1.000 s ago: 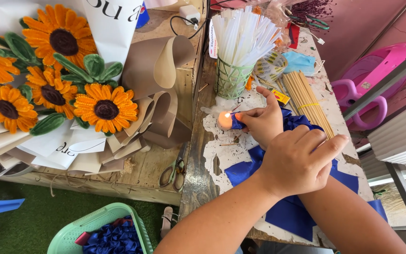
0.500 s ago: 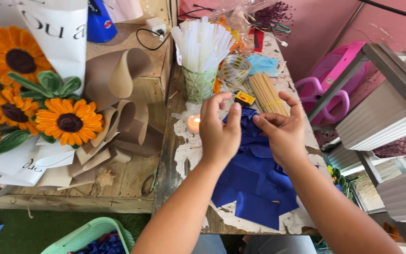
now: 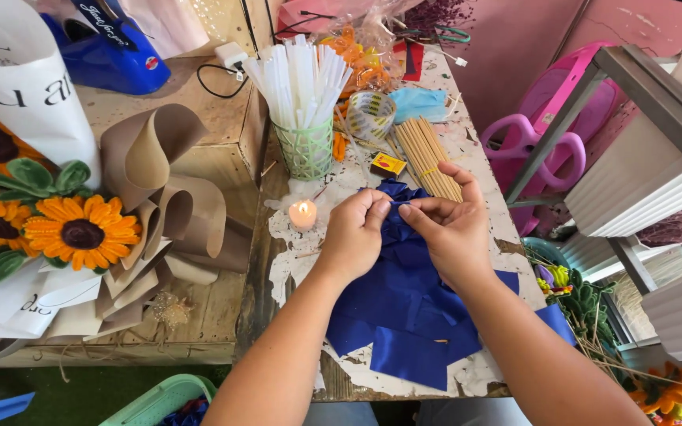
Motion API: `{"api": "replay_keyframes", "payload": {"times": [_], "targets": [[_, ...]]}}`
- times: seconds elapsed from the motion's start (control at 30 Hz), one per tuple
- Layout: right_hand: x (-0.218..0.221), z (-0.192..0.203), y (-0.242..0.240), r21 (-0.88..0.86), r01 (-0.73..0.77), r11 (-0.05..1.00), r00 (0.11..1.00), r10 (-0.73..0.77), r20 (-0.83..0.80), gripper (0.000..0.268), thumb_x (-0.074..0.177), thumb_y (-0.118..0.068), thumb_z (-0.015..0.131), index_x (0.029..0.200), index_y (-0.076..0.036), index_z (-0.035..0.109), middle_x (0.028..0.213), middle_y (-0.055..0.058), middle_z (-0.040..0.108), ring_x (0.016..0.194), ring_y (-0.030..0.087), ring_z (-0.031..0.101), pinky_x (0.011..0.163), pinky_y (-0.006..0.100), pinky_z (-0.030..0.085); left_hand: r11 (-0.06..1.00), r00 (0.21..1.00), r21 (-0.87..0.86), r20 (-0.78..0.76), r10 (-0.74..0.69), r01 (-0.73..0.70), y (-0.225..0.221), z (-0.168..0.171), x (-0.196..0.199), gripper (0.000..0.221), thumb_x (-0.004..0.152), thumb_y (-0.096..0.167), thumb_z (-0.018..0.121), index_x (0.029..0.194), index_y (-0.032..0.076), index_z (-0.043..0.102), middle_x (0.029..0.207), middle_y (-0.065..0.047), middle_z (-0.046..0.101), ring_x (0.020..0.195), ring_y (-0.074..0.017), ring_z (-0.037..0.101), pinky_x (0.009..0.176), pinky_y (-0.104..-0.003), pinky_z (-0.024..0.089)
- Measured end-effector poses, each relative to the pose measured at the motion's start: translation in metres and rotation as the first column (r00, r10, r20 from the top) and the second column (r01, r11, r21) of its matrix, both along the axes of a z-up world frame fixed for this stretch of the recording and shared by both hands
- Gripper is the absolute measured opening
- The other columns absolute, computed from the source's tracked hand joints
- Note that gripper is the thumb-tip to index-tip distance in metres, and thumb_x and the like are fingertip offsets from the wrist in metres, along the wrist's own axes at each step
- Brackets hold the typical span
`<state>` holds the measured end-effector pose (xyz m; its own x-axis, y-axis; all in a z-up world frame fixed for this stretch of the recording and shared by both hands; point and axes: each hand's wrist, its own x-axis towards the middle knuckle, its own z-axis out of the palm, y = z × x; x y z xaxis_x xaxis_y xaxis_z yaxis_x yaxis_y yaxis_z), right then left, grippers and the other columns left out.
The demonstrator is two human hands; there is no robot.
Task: Singeing the edges of blue ribbon strips using a candle flame to prevent fraying for floral arrangements.
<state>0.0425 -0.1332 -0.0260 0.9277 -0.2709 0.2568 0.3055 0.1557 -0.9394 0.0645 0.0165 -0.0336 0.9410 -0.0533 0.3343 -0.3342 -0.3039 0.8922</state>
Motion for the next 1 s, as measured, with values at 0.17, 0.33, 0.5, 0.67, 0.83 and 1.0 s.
{"api": "replay_keyframes", "payload": {"times": [0.17, 0.33, 0.5, 0.67, 0.83, 1.0], "targets": [[0.001, -0.006, -0.003, -0.011, 0.003, 1.000, 1.000, -0.002, 0.009, 0.075, 0.081, 0.006, 0.084, 0.142, -0.011, 0.044, 0.080, 0.011, 0.074, 0.068, 0.010, 0.071, 0.066, 0.019, 0.062, 0.998, 0.999, -0.061, -0.022, -0.035, 0.033, 0.001, 0.009, -0.005, 0.020, 0.102, 0.031, 0.061, 0.101, 0.018, 0.077, 0.083, -0.003, 0.074, 0.081, -0.0187, 0.070, 0.078, -0.035, 0.057], [0.001, -0.004, -0.005, -0.023, -0.011, 1.000, 1.000, 0.012, 0.020, 0.074, 0.081, 0.007, 0.082, 0.143, -0.010, 0.044, 0.081, 0.011, 0.074, 0.070, 0.012, 0.072, 0.069, 0.021, 0.063, 0.998, 0.998, 0.019, 0.023, -0.060, 0.060, 0.000, -0.001, 0.000, 0.010, 0.096, 0.021, 0.070, 0.091, 0.015, 0.075, 0.071, -0.005, 0.069, 0.070, -0.0203, 0.068, 0.069, -0.034, 0.056], [0.013, -0.008, -0.021, -0.027, 0.029, 0.999, 0.996, -0.026, 0.091, 0.071, 0.084, 0.004, 0.084, 0.142, -0.010, 0.045, 0.086, 0.011, 0.074, 0.074, 0.011, 0.072, 0.074, 0.022, 0.064, 0.999, 0.985, 0.035, 0.171, 0.006, -0.013, 0.007, 0.006, 0.004, 0.021, 0.105, 0.020, 0.057, 0.100, 0.013, 0.077, 0.078, -0.010, 0.074, 0.083, -0.0277, 0.074, 0.077, -0.037, 0.059], [0.020, 0.000, -0.047, -0.072, 0.155, 0.985, 0.985, -0.149, 0.089, 0.070, 0.088, 0.006, 0.081, 0.143, -0.012, 0.042, 0.097, 0.013, 0.072, 0.074, 0.011, 0.070, 0.069, 0.020, 0.061, 0.891, 0.992, 0.452, 0.078, -0.094, 0.049, 0.012, 0.026, -0.013, 0.024, 0.082, 0.018, 0.080, 0.105, 0.017, 0.075, 0.101, -0.004, 0.070, 0.107, -0.0295, 0.066, 0.091, -0.046, 0.057], [0.028, -0.006, -0.055, -0.189, 0.141, 0.972, 0.989, -0.145, -0.009, 0.071, 0.084, 0.004, 0.082, 0.142, -0.010, 0.044, 0.095, 0.014, 0.071, 0.071, 0.012, 0.070, 0.064, 0.022, 0.059, 0.675, 0.989, 0.723, -0.105, -0.106, 0.150, 0.008, 0.023, -0.013, 0.036, 0.079, 0.024, 0.080, 0.114, 0.017, 0.074, 0.118, -0.003, 0.063, 0.119, -0.0275, 0.057, 0.097, -0.048, 0.055], [0.029, -0.003, -0.054, -0.342, 0.010, 0.940, 0.987, -0.065, -0.148, 0.064, 0.082, -0.008, 0.084, 0.138, -0.011, 0.054, 0.100, 0.014, 0.076, 0.078, 0.010, 0.070, 0.068, 0.022, 0.057, 0.685, 0.989, 0.721, -0.003, -0.148, 0.104, 0.008, 0.007, -0.007, 0.018, 0.092, 0.018, 0.061, 0.092, 0.012, 0.078, 0.096, -0.011, 0.068, 0.100, -0.0347, 0.068, 0.085, -0.046, 0.060]]}}
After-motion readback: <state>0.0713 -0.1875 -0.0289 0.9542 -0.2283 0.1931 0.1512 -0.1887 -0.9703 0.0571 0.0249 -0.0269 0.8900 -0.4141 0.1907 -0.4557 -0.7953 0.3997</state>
